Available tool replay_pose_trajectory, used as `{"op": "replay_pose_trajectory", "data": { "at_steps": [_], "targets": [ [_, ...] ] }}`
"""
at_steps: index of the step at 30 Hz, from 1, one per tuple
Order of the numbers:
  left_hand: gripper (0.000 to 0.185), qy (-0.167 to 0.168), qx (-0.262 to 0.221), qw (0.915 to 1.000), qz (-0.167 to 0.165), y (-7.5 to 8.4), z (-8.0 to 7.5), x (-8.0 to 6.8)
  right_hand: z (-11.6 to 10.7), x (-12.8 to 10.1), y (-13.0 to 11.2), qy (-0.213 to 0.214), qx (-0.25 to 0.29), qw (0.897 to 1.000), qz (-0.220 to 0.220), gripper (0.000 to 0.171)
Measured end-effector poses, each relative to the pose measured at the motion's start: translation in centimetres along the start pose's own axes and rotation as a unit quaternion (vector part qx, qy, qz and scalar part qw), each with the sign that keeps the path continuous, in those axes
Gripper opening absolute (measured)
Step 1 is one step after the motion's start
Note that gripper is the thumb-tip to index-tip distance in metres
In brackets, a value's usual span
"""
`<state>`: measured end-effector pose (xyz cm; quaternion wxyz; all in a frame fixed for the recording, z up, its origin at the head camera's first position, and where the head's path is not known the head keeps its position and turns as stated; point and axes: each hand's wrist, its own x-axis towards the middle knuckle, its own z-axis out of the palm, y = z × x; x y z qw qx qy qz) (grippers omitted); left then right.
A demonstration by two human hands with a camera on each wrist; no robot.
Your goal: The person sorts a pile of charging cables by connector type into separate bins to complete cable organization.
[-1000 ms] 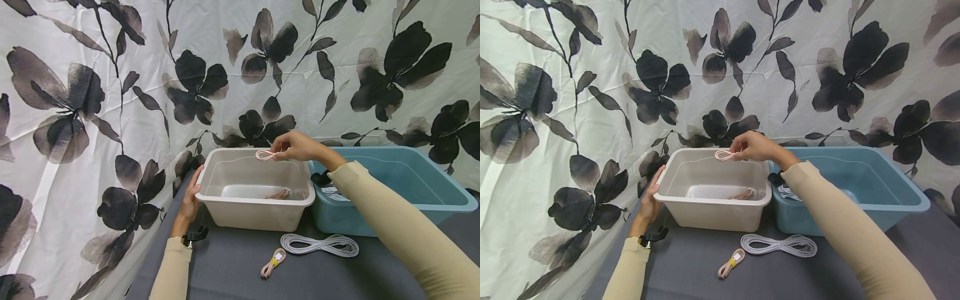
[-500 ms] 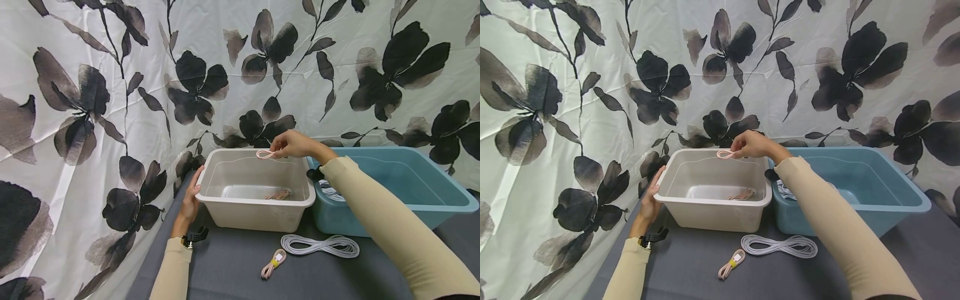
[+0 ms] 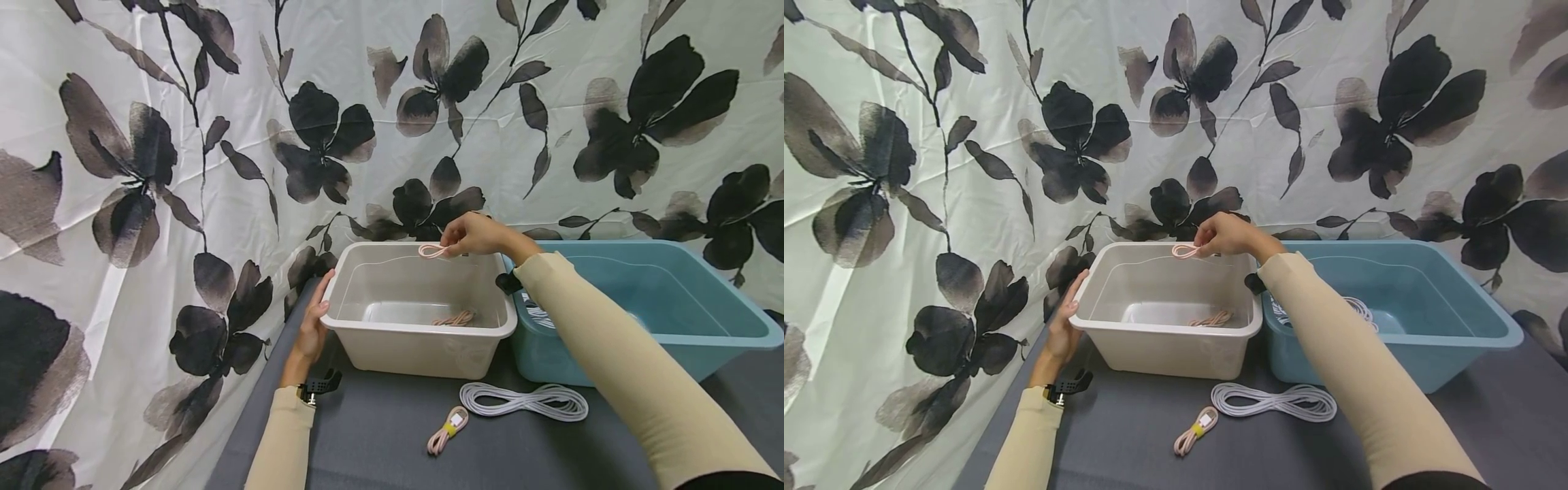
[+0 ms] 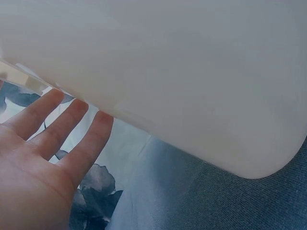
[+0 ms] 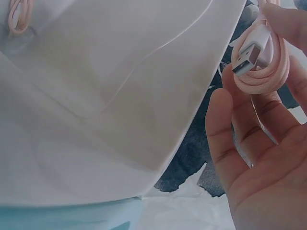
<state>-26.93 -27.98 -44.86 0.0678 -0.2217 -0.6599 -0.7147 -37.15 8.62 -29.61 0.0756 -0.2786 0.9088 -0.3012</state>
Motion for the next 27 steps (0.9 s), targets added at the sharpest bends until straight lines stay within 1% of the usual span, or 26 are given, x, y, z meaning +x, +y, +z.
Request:
{"op": "replay_pose_trajectory", "data": {
  "at_steps": [12,18,24,27],
  "targets": [
    [0.071,-0.002,0.0,1.0,-0.004,0.0,0.1,0.1,0.0,0.4,0.8,0.004,0.003,1.0,0.0,0.014],
    [0.071,-0.003,-0.008,1.0,-0.002,-0.2,0.0,0.2,-0.2,0.4,1.0,0.015,0.002,1.0,-0.002,0.014],
    [0.071,-0.002,-0.008,1.0,-0.003,-0.2,-0.1,0.1,-0.8,-0.1,0.8,0.022,0.004,1.0,-0.008,0.017],
    [0.071,-0.001,-0.006,1.0,-0.003,-0.1,-0.1,0.1,-1.2,-0.7,0.2,0.024,0.002,1.0,-0.012,0.019]
  ]
}}
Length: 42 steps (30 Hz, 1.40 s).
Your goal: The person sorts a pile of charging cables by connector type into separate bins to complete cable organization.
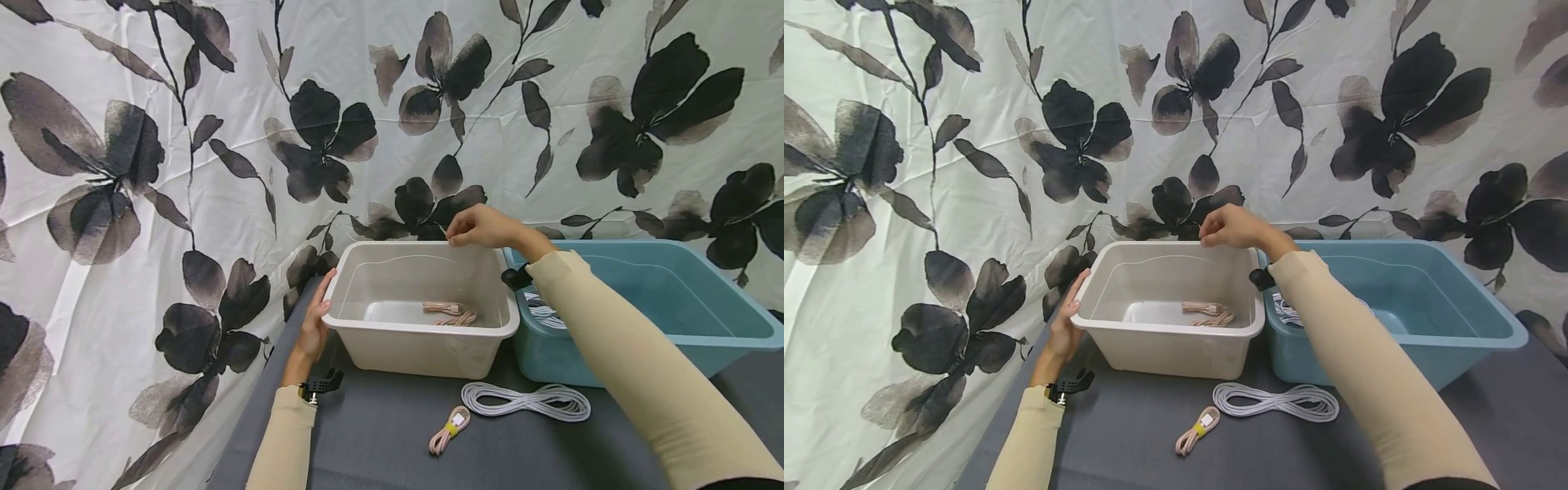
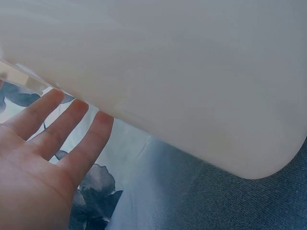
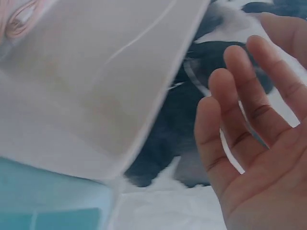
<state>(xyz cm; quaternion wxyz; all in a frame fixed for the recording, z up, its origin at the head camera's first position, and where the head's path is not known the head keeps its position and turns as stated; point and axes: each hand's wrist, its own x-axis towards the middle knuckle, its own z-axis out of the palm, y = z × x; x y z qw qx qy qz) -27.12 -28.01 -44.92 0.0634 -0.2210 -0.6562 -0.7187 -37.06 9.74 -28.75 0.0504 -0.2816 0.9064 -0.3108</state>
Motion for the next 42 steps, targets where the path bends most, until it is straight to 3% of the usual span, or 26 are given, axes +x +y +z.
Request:
{"op": "replay_pose_trajectory", "data": {
  "at_steps": [4,8,15,21,30,37,42],
  "targets": [
    [0.071,0.001,0.007,1.0,-0.001,0.1,0.0,0.0,-0.9,-1.4,-1.5,0.001,0.0,1.0,-0.009,0.02],
    [0.07,0.001,0.01,1.0,-0.001,0.1,0.0,0.0,-1.5,-3.6,-3.4,0.002,-0.001,0.999,-0.048,0.019],
    [0.072,0.003,0.007,1.0,-0.002,0.1,0.1,0.0,-0.4,-8.7,-5.6,0.009,-0.009,0.992,-0.122,0.015],
    [0.074,0.003,-0.001,1.0,-0.004,0.3,0.4,0.0,2.3,-12.7,-5.5,0.021,0.013,0.981,-0.194,0.019],
    [0.073,0.001,0.001,1.0,-0.009,0.3,0.4,0.1,7.5,-17.1,-4.7,0.0,0.114,0.953,-0.281,0.023],
    [0.073,-0.008,-0.001,0.9998,-0.018,0.1,0.7,0.2,12.0,-18.8,-3.2,-0.032,0.171,0.957,-0.234,0.03],
    [0.074,0.01,-0.003,0.9998,-0.018,0.1,0.7,0.2,14.6,-18.3,-1.7,-0.026,0.158,0.954,-0.254,0.03]
  ]
}}
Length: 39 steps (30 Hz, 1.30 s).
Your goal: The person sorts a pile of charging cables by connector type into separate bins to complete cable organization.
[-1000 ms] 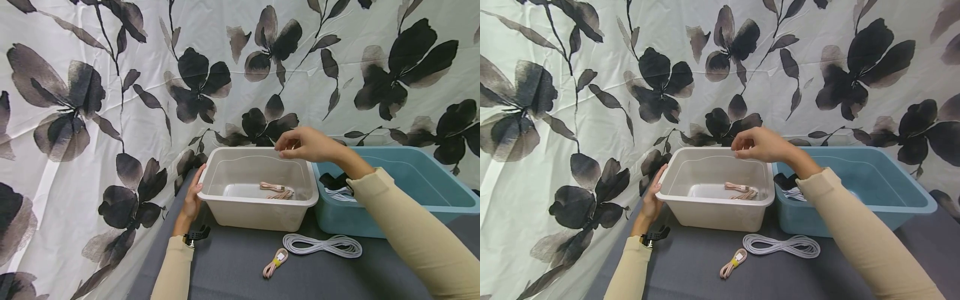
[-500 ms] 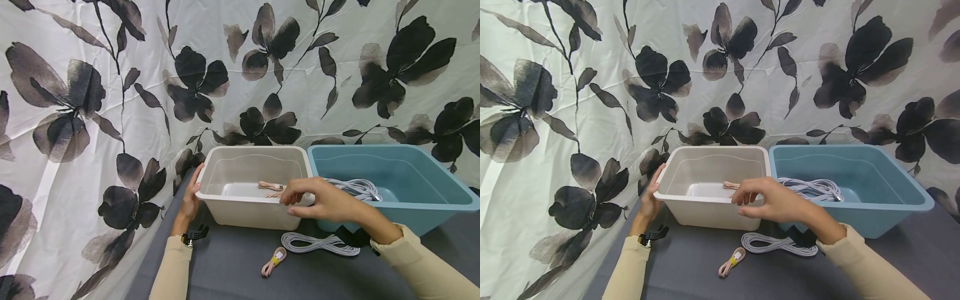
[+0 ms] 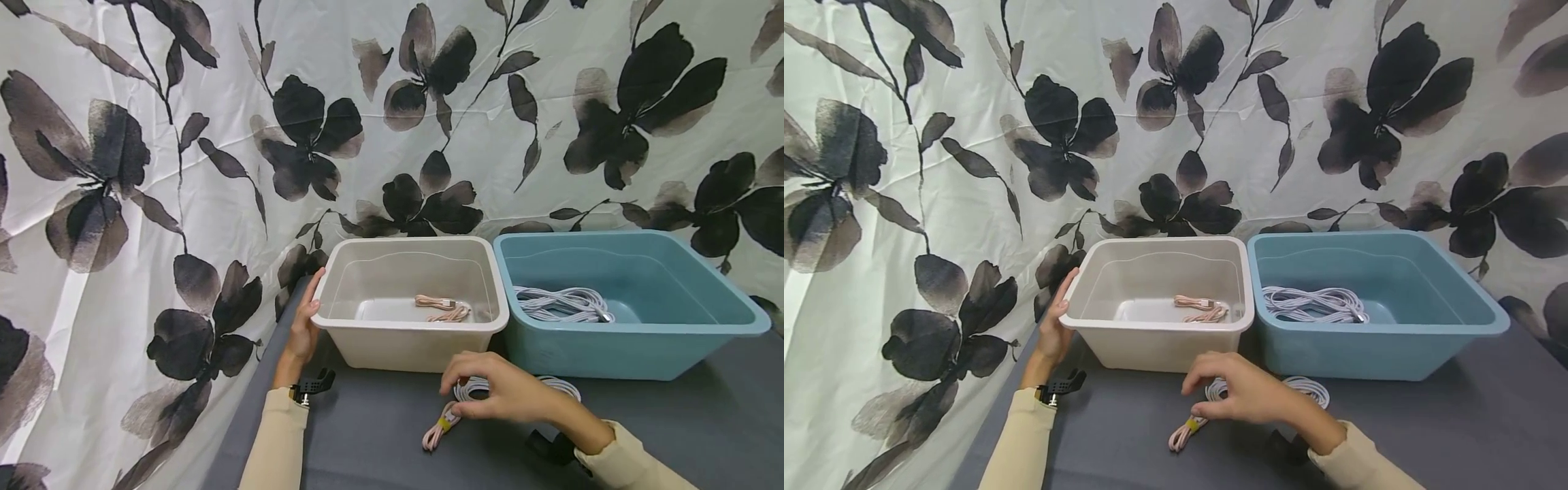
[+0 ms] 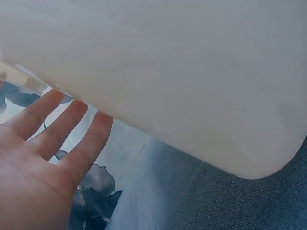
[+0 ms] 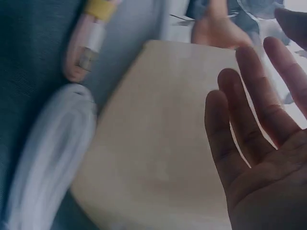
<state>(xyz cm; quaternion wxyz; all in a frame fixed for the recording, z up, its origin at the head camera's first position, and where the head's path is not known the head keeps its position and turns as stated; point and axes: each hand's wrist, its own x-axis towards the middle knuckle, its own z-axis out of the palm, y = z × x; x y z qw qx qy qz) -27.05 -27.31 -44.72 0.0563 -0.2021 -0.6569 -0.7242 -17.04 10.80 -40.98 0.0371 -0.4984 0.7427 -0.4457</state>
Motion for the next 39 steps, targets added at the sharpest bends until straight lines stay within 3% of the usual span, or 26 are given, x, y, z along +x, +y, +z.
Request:
{"op": "replay_pose_trajectory", "data": {
  "at_steps": [4,13,24,39],
  "targets": [
    [0.074,-0.006,0.002,1.0,-0.002,0.1,-0.2,-0.1,1.2,-0.1,1.6,-0.008,-0.024,1.0,-0.003,0.025],
    [0.073,0.0,0.006,1.0,-0.001,0.3,-0.5,-0.1,3.4,-0.2,4.4,-0.059,-0.054,0.996,0.037,0.023],
    [0.073,-0.008,0.006,0.9999,0.001,0.2,-0.4,-0.2,4.4,0.1,4.1,-0.083,-0.124,0.987,0.051,0.02],
    [0.074,-0.001,0.0,1.0,-0.006,0.4,-0.2,-0.1,4.8,0.2,4.3,-0.078,-0.153,0.983,0.058,0.017]
  ]
}}
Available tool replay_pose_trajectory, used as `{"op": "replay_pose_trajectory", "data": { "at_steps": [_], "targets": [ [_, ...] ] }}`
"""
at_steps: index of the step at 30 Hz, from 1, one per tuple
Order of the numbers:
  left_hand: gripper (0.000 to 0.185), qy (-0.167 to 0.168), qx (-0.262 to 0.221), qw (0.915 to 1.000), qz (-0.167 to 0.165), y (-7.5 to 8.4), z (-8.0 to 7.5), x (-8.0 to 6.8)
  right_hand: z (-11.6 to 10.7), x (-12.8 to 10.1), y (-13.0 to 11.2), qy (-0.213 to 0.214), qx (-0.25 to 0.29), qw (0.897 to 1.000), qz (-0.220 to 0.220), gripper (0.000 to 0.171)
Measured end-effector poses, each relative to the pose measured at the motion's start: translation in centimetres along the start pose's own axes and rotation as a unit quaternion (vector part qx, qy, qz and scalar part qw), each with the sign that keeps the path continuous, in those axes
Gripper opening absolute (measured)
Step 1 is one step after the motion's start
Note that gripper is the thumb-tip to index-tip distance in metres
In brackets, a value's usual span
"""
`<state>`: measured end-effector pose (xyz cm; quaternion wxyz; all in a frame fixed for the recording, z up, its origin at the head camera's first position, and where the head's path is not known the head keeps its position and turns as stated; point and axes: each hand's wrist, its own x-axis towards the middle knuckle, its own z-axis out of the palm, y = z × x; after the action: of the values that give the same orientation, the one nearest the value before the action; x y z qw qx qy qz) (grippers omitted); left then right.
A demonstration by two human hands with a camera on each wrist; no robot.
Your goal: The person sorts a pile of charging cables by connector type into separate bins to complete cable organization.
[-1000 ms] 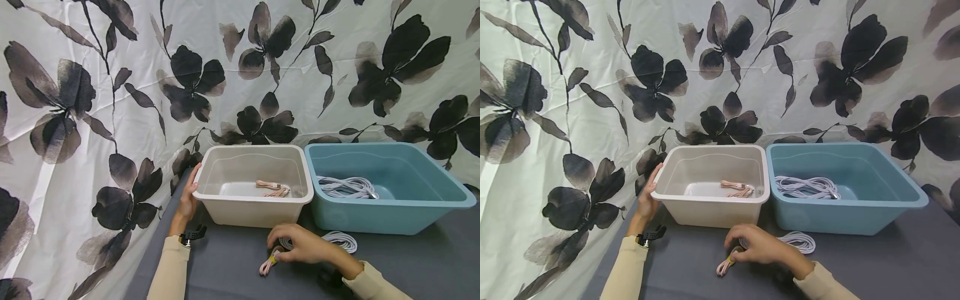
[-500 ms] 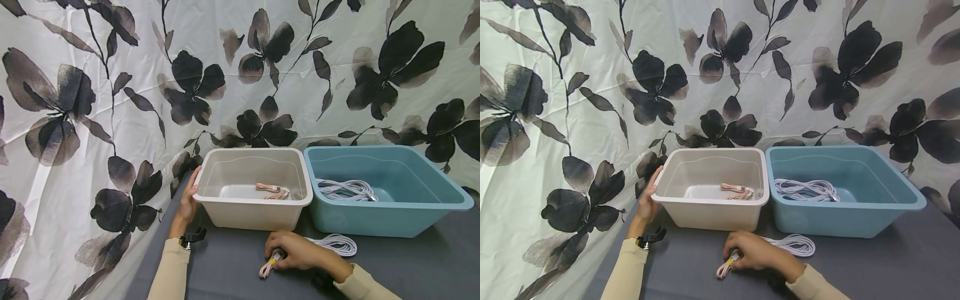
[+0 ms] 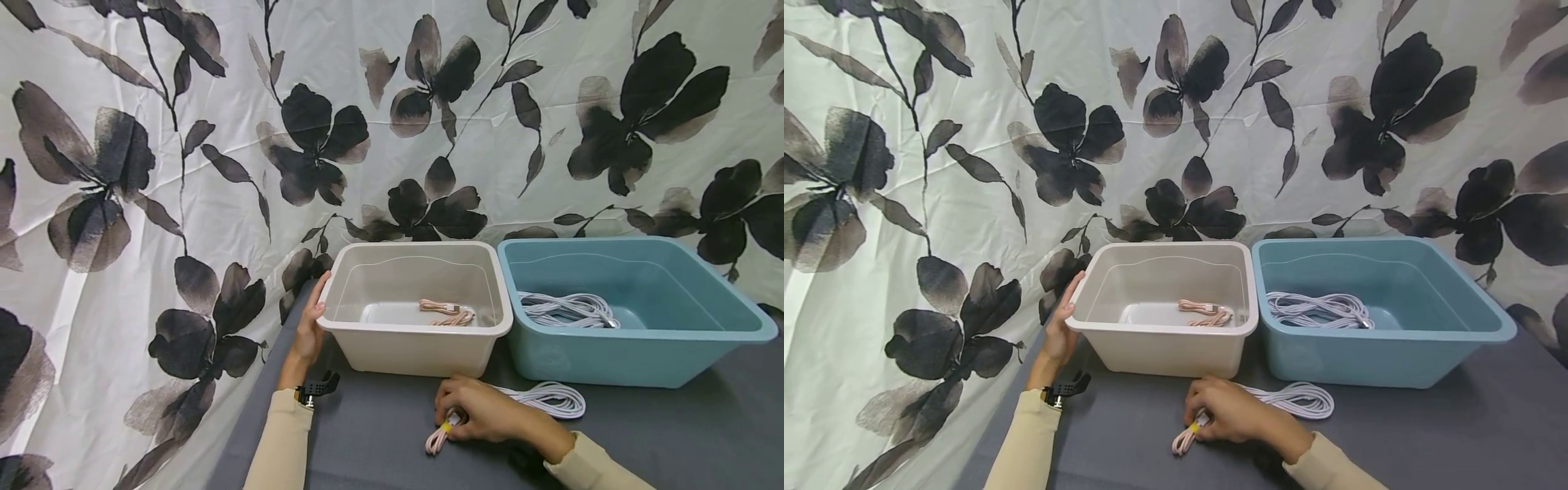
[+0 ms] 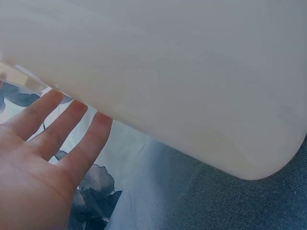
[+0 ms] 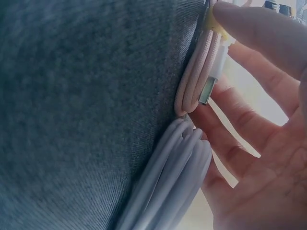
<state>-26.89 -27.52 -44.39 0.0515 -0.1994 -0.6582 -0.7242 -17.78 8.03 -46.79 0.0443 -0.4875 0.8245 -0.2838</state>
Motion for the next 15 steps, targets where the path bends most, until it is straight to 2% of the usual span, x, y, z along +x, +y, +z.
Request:
{"op": "replay_pose_trajectory", "data": {
  "at_steps": [8,11,15],
  "targets": [
    [0.075,-0.004,0.004,1.0,0.004,-0.21,-0.14,0.02,0.12,0.16,0.09,0.017,-0.015,0.999,-0.03,0.016],
    [0.074,-0.003,0.003,1.0,0.004,-0.2,-0.13,0.01,-0.05,0.31,0.06,0.02,0.003,0.999,-0.037,0.014],
    [0.073,-0.003,0.004,1.0,0.004,-0.16,-0.11,0.0,-0.35,0.59,-0.08,0.016,0.032,0.999,-0.023,0.012]
  ]
}}
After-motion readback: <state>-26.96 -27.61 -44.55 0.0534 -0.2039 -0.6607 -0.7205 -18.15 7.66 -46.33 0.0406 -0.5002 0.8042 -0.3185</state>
